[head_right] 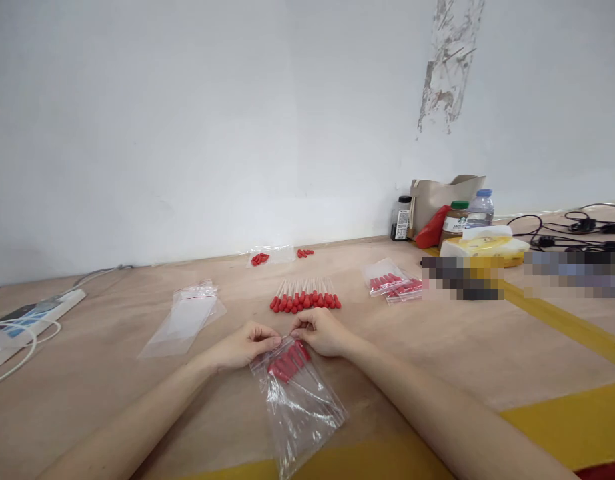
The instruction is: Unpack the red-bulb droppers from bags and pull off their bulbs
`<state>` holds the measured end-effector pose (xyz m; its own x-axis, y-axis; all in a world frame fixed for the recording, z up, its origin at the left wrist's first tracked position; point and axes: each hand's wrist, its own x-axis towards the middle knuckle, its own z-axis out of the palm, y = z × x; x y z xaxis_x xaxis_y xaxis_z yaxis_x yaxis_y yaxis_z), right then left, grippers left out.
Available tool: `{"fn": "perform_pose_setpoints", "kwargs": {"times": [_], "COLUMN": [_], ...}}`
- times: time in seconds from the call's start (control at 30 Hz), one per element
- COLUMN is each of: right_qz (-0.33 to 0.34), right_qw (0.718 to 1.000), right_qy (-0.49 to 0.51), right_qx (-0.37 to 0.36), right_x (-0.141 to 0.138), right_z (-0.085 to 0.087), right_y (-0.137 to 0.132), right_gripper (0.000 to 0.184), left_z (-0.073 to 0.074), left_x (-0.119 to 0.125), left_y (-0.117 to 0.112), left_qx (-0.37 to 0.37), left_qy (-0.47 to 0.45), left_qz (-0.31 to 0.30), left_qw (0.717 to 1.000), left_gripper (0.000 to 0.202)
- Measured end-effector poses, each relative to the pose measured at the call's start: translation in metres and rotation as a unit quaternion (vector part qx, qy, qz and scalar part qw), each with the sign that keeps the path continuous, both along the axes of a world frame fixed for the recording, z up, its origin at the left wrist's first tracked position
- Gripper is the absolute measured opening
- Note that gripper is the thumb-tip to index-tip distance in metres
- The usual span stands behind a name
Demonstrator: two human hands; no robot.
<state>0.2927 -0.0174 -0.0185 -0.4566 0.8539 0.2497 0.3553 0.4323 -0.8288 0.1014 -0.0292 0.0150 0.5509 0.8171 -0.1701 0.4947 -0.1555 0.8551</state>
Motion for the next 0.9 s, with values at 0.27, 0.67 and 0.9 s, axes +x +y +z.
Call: {"fn": "perform_pose_setpoints", "kwargs": {"times": [0.27, 0.67, 0.9], "right_qz": [0.014, 0.086, 0.039], "right_qw": [0.998, 0.983, 0.975], "right_qy": [0.028, -0.022, -0.038], "right_qx": [0.053, 0.159, 0.218], "right_x": [-0.005, -0.004, -0.007], "right_z": [0.003, 0.004, 0.003], "right_y": [-0.007, -0.009, -0.017], "right_gripper": [0.018, 0.015, 0.012], "left_z": [-0.009, -0.015, -0.008], "left_x": [-0.001, -0.001, -0.003], "left_y": [0.006, 0.007, 0.008], "left_qx": [-0.065, -0.108, -0.113], "left_qy": [-0.071, -0.102, -0.102], "left_qz": [0.048, 0.066, 0.050], "left_qw": [0.994, 0.987, 0.987], "left_gripper": [0.046, 0.042, 0.040]}}
